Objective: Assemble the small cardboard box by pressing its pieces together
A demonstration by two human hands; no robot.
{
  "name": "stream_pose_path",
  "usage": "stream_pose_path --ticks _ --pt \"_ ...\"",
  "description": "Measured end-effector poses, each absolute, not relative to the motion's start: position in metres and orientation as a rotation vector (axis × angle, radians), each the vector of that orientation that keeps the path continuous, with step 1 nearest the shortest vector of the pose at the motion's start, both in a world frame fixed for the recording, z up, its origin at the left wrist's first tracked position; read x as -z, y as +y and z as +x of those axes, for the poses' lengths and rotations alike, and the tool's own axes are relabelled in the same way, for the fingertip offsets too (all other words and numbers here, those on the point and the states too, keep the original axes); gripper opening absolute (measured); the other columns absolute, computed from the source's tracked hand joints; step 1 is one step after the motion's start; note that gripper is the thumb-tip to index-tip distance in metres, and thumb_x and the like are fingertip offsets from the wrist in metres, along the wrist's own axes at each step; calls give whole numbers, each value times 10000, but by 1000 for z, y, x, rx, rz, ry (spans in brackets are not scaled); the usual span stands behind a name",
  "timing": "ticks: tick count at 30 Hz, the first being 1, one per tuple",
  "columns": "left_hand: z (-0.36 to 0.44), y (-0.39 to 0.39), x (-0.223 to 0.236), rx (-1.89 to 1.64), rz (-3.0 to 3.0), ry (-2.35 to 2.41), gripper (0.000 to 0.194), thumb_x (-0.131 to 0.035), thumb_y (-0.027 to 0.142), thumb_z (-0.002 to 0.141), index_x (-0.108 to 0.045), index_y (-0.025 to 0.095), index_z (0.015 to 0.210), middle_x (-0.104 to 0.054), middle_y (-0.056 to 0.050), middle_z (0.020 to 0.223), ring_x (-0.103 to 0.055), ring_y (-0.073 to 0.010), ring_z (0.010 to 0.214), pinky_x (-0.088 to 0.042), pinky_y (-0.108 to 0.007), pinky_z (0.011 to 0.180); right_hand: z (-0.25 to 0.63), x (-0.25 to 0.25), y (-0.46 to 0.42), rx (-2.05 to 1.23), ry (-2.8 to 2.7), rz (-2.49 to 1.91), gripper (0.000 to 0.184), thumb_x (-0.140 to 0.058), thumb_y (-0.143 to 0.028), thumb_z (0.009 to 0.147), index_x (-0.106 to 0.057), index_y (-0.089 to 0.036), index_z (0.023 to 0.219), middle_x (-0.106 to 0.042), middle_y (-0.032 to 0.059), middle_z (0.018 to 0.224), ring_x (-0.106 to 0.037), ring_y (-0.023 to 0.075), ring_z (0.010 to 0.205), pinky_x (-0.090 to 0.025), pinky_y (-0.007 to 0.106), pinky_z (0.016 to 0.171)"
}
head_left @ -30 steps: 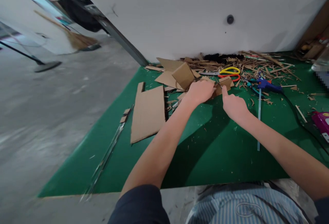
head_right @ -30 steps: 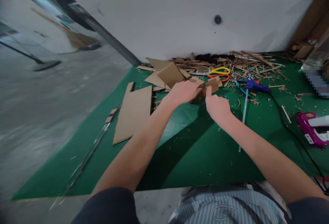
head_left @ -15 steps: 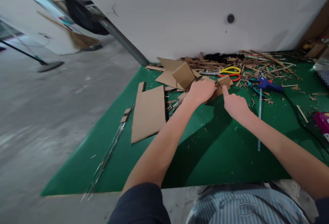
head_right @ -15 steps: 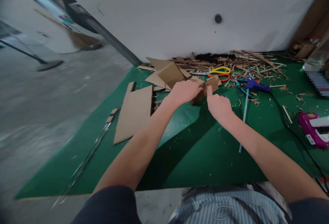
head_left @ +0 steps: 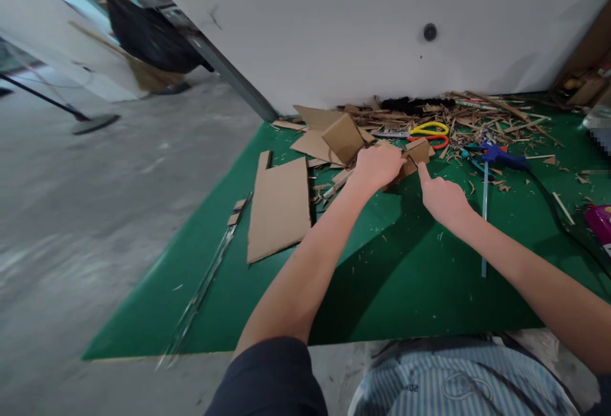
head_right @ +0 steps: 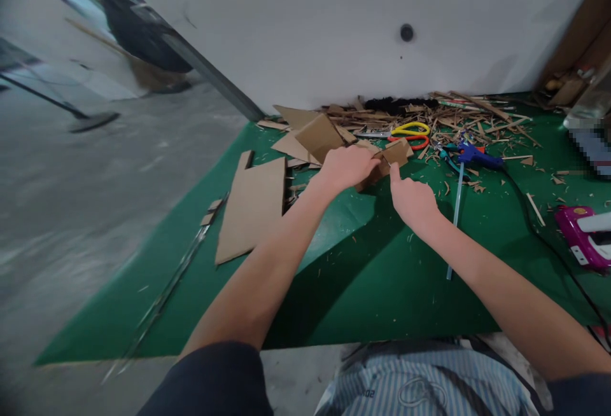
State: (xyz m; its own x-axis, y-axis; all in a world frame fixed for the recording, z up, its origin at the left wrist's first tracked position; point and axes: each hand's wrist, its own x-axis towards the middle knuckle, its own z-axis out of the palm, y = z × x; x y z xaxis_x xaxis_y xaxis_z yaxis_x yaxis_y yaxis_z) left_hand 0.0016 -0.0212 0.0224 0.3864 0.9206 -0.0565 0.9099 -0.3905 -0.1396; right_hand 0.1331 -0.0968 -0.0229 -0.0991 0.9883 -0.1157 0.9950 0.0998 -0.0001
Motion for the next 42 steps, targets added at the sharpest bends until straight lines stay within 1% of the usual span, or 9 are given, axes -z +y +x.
stream_pose_path --ticks 5,10,15,21,25,28,32,38,42 --pt "3 -18 -22 -188 -2547 -1702 416 -420 382 972 -701 113 1118 -720 -207 1092 -685 -364 1058 -552 -469 857 136 23 -101 158 2250 2053 714 -306 -55 903 -103 -88 1587 -720 221 940 -739 271 844 -565 355 693" --pt "1 -18 -20 -161 -2582 -1680 427 -413 395 972 -691 105 1117 -712 -217 1097 -680 -371 1066 -554 -485 860 140 24 -105 161 2253 2032 725 -310 -37 880 -143 -92 1583 -718 209 919 -736 281 815 -563 361 662" --pt "-3 -16 -16 -167 -2640 -1630 412 -384 371 983 -669 112 1131 -696 -213 1128 -673 -346 1077 -551 -456 866 142 23 -106 145 2245 2017 762 -317 -28 877 -54 -93 1589 -717 216 940 -735 269 803 -558 356 672" --pt "-8 -10 -12 -153 -2706 -1550 388 -375 348 983 -640 112 1140 -696 -195 1121 -653 -331 1112 -544 -429 884 141 18 -101 185 2247 2003 713 -318 -33 874 -182 -95 1570 -714 225 947 -733 293 844 -555 372 681" --pt "-8 -9 -12 -162 -2694 -1555 393 -372 371 985 -648 124 1118 -704 -191 1092 -666 -337 1083 -552 -431 857 141 12 -95 207 2266 2023 698 -320 -41 872 -214 -102 1559 -713 226 956 -732 307 846 -552 386 670" --pt "-7 -11 -13 -167 -2665 -1538 385 -385 367 983 -655 120 1102 -708 -195 1073 -682 -342 1045 -558 -429 830 141 3 -87 285 2271 2009 681 -334 -61 878 -241 -111 1551 -702 241 1026 -725 319 902 -550 384 679" --pt "-4 -18 -16 -197 -2633 -1517 364 -413 331 974 -659 103 1115 -709 -213 1075 -685 -346 1046 -559 -429 829 139 0 -78 278 2294 2003 662 -347 -71 879 -291 -103 1537 -683 260 1116 -714 331 957 -550 385 702" --pt "7 -28 -22 -220 -2567 -1545 385 -415 316 971 -677 68 1107 -714 -237 1045 -703 -375 979 -561 -458 781 137 20 -84 75 2300 1992 670 -301 -38 901 -222 -78 1565 -726 232 985 -738 276 871 -555 373 719" --pt "11 -31 -22 -209 -2553 -1564 383 -407 297 970 -691 65 1081 -722 -239 1010 -710 -379 957 -563 -458 755 141 22 -89 47 2314 1950 681 -318 -31 893 -220 -68 1565 -733 223 943 -743 273 853 -559 363 699"
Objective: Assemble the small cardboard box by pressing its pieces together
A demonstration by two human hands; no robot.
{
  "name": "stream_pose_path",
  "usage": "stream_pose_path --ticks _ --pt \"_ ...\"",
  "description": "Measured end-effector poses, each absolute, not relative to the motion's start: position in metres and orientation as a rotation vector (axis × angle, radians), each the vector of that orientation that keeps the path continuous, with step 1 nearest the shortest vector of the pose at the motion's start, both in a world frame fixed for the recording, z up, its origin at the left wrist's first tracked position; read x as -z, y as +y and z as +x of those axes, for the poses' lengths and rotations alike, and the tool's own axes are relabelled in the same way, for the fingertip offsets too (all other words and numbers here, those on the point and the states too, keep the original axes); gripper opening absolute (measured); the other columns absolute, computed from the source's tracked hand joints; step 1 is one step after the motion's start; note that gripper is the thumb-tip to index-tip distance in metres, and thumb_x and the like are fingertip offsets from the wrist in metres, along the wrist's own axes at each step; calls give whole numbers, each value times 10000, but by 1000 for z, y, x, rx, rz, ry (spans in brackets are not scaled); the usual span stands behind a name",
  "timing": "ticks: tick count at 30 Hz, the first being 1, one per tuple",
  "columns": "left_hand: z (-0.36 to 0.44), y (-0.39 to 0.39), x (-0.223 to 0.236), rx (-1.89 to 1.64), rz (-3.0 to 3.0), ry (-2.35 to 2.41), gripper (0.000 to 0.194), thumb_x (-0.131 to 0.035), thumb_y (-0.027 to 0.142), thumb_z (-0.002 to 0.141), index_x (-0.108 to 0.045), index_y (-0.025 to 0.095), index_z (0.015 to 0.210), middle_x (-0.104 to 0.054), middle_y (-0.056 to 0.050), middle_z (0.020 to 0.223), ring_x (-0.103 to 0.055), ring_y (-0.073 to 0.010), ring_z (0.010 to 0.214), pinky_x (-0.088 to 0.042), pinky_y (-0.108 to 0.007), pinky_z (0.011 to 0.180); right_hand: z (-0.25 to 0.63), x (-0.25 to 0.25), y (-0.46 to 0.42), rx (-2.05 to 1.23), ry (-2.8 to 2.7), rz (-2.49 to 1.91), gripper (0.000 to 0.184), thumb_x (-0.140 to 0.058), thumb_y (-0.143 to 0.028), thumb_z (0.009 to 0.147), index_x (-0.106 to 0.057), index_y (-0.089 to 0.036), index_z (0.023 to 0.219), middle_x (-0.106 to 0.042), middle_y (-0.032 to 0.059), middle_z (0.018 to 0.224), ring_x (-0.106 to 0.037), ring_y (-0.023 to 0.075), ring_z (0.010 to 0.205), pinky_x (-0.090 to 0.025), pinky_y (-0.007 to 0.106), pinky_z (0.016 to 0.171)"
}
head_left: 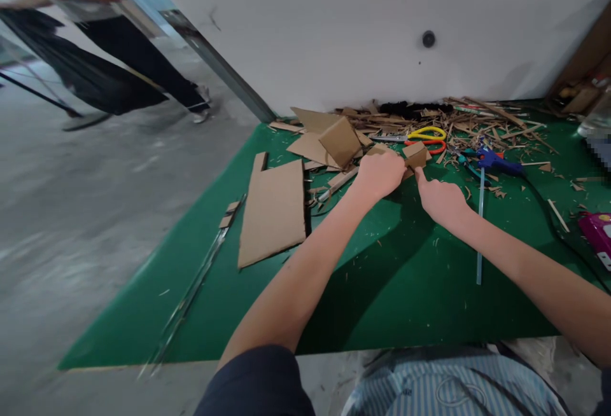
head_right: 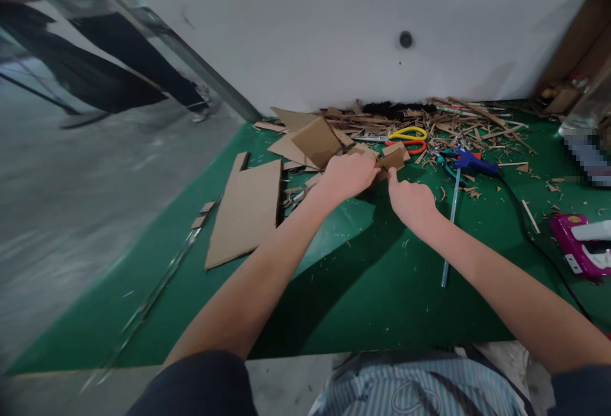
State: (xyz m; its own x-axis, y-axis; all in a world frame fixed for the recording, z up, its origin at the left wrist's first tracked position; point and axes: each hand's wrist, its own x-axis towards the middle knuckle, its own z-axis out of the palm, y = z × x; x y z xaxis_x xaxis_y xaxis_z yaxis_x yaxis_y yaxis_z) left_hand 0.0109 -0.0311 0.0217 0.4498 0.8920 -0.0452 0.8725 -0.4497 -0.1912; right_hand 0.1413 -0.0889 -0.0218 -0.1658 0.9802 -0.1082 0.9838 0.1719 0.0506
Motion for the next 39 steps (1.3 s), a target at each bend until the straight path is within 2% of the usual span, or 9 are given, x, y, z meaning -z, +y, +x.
stream_pose_path --ticks 9,15,30,39 --pt "8 -33 -25 -197 -2573 -1568 401 -384 317 978 -675 71 1104 -712 -227 1059 -696 -366 1013 -557 -442 802 140 24 -91 36 2310 1962 685 -319 -32 895 -195 -54 1568 -738 194 841 -748 279 817 -561 360 671" --pt "5 -26 -20 -169 -2575 -1587 406 -390 343 975 -684 84 1079 -717 -208 1051 -701 -367 988 -564 -451 794 141 29 -95 16 2303 1948 718 -341 -31 885 -147 -58 1577 -741 205 871 -749 266 793 -556 353 677" --pt "2 -23 -16 -163 -2564 -1626 411 -397 366 981 -682 101 1111 -717 -202 1068 -693 -358 1025 -556 -430 819 145 26 -106 16 2268 1906 721 -337 -34 871 -157 -29 1569 -745 213 899 -739 259 799 -553 341 663" --pt "2 -24 -16 -156 -2558 -1620 410 -398 365 982 -685 97 1098 -720 -200 1051 -698 -357 1005 -556 -430 805 148 24 -109 35 2292 1903 721 -354 0 849 -236 -50 1559 -740 210 863 -747 285 781 -549 364 644"
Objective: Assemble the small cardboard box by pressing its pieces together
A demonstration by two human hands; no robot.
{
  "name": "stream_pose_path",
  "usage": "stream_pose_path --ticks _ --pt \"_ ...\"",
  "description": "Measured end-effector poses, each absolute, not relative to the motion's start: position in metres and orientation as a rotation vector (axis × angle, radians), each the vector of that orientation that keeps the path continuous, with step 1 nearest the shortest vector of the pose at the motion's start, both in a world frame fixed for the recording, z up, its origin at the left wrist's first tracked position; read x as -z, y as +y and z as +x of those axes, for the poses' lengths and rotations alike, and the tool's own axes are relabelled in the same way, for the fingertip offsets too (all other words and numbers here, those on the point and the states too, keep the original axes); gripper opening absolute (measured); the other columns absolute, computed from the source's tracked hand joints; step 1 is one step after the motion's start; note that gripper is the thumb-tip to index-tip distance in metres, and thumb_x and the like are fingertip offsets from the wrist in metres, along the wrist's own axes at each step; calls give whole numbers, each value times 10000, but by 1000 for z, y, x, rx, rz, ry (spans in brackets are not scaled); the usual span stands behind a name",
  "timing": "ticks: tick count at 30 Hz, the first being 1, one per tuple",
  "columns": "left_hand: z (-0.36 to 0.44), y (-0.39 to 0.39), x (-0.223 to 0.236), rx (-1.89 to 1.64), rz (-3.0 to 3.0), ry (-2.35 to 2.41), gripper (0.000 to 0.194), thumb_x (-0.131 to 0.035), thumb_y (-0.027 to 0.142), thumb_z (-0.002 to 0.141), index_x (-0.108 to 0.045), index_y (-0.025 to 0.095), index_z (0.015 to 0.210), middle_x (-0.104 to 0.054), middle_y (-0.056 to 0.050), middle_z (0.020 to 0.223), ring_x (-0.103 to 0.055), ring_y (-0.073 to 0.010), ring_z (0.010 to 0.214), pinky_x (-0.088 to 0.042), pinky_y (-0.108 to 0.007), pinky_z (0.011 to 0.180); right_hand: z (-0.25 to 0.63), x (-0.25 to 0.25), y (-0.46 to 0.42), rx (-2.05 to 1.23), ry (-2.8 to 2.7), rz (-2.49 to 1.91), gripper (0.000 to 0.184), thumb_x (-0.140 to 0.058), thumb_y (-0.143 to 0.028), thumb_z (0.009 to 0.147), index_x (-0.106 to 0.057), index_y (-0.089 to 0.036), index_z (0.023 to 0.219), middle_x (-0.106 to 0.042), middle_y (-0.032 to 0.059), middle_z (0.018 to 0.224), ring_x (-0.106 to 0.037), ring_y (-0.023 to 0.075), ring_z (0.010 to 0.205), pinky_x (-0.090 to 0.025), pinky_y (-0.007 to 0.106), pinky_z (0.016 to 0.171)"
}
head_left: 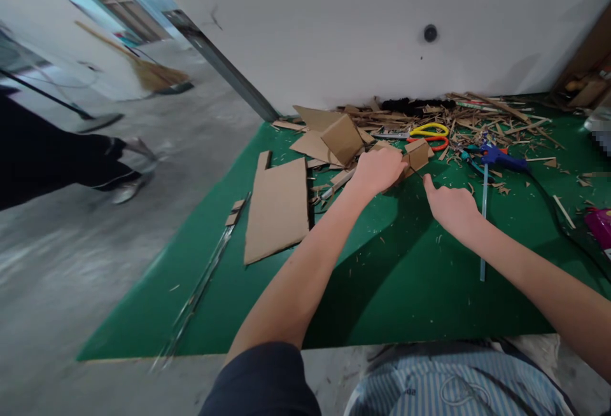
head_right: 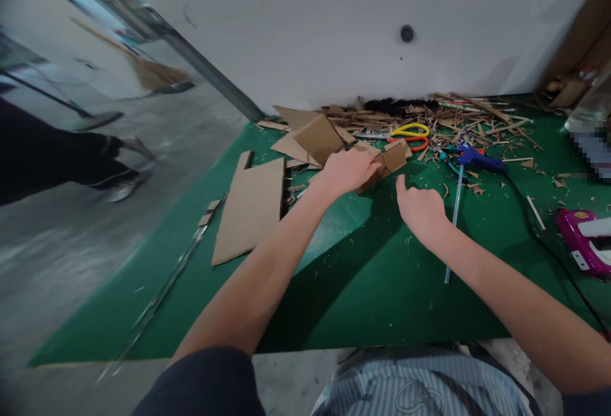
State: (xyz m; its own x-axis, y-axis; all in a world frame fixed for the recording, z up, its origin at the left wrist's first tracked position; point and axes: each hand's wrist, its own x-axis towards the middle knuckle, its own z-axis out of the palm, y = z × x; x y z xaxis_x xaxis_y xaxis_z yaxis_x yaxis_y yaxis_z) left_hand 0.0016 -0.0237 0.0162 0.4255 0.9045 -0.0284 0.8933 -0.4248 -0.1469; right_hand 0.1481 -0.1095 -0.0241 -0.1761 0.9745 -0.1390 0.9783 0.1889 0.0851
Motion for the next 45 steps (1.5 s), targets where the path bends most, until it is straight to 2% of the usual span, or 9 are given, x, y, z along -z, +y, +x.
stream_pose_path --ticks 12,30,41,45 --pt "3 -25 -17 -163 -2552 -1644 405 -402 356 979 -696 105 1103 -722 -201 1060 -696 -365 1019 -558 -454 820 151 19 -111 83 2258 1883 727 -341 1 849 -219 -48 1564 -738 230 925 -745 284 813 -551 370 670" --pt "3 -24 -18 -178 -2559 -1666 410 -394 357 981 -688 110 1125 -715 -209 1078 -687 -358 1031 -546 -440 819 154 20 -119 78 2225 1841 727 -360 3 850 -207 -26 1560 -744 213 871 -743 274 836 -549 347 679" --pt "4 -23 -18 -187 -2558 -1637 405 -392 349 982 -678 91 1104 -714 -215 1074 -691 -359 1023 -549 -427 808 160 22 -122 79 2211 1812 741 -377 14 835 -225 -35 1559 -742 198 832 -741 283 803 -547 376 689" --pt "3 -23 -20 -199 -2585 -1654 402 -378 358 983 -660 107 1121 -712 -204 1095 -687 -355 1034 -549 -427 816 165 19 -126 82 2189 1806 762 -371 9 827 -221 -75 1569 -743 188 856 -737 268 761 -534 344 639"
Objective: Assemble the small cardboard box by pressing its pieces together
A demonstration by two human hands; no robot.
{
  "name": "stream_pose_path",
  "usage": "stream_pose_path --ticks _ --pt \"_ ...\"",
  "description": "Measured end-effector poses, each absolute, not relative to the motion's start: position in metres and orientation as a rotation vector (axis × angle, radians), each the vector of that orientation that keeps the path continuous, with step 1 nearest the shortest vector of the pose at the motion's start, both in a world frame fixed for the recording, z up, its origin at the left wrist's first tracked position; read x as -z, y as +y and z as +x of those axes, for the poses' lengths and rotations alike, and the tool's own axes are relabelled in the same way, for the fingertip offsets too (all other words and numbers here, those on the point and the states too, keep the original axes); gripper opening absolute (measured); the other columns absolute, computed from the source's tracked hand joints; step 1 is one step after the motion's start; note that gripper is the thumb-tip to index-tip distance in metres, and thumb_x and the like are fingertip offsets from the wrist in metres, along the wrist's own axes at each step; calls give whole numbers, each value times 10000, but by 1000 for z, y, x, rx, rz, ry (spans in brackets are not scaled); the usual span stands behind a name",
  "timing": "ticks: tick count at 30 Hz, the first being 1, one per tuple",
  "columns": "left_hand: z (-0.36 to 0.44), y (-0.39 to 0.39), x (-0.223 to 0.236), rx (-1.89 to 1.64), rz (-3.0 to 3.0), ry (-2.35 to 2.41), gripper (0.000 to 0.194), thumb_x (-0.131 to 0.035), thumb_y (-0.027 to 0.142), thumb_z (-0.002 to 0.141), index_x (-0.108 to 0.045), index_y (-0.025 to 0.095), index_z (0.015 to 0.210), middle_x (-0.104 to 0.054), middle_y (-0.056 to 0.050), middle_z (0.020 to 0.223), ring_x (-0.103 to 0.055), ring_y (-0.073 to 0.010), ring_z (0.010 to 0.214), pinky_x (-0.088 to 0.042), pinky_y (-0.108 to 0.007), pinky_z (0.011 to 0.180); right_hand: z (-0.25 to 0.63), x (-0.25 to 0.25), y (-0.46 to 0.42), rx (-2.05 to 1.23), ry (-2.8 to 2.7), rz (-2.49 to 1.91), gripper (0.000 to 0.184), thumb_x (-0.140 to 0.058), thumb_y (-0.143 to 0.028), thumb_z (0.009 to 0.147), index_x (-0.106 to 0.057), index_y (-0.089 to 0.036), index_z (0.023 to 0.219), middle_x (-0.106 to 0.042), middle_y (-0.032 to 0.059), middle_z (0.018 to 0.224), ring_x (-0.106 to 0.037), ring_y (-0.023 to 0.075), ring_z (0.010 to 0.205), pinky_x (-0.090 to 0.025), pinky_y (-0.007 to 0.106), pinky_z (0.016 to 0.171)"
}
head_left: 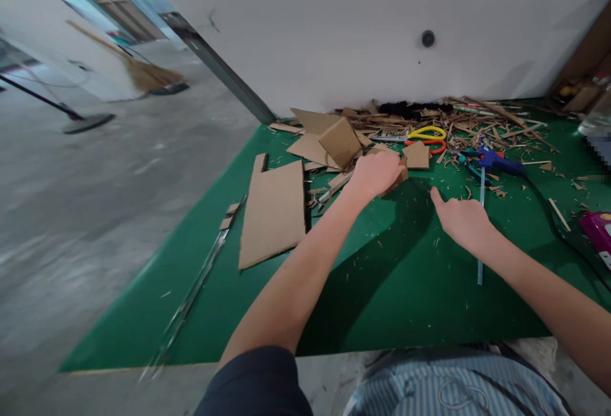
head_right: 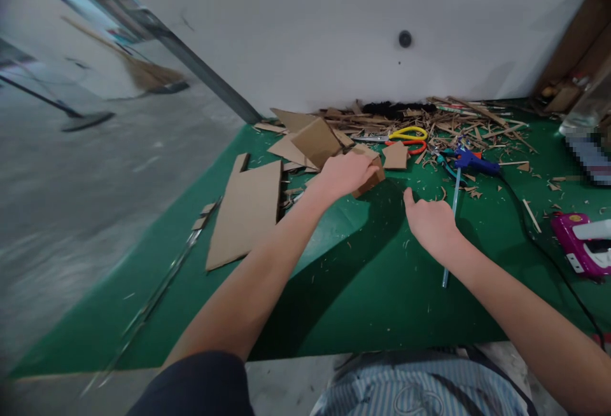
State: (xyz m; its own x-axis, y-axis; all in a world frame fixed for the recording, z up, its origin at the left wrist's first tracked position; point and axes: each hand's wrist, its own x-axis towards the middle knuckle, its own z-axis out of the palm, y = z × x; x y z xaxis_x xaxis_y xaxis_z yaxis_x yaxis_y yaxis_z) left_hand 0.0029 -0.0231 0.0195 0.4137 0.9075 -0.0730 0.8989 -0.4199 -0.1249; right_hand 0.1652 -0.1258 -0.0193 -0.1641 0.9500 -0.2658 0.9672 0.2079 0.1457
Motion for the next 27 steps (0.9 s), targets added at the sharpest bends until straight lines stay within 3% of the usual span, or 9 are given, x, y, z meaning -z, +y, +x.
stream_pose_path --ticks 6,12,15,19,27 --pt "-11 -18 -23 -276 -2700 -1602 451 -343 419 961 -585 143 1224 -698 -207 1121 -673 -375 1032 -538 -478 821 163 9 -132 92 2163 1862 773 -376 -26 830 -172 -55 1574 -727 162 768 -726 258 728 -525 323 611" --pt "-21 -14 -27 -311 -2798 -1577 541 -447 275 892 -409 172 1421 -665 -186 1223 -664 -328 1050 -526 -412 823 157 4 -133 19 2166 1974 806 -353 -21 813 -91 -16 1574 -704 139 719 -692 227 635 -507 306 576" --pt "-14 -15 -23 -98 -2831 -1584 474 -507 297 900 -482 171 1356 -652 -151 1252 -628 -295 1132 -505 -383 897 157 6 -131 -26 2160 2027 786 -329 -43 845 -40 -20 1576 -701 133 717 -687 219 635 -507 300 592" --pt "2 -19 -10 99 -2804 -1633 325 -528 334 908 -591 163 1177 -699 -134 1114 -661 -287 1017 -515 -372 827 154 11 -128 -50 2175 2048 783 -324 -54 851 -35 -29 1578 -708 145 744 -686 219 633 -513 307 603" --pt "0 -14 -8 283 -2887 -1663 243 -576 355 861 -676 188 1007 -731 -72 967 -665 -223 899 -495 -309 779 152 18 -123 -14 2171 2032 793 -339 -69 856 -12 -43 1579 -712 154 751 -694 223 650 -523 316 622"
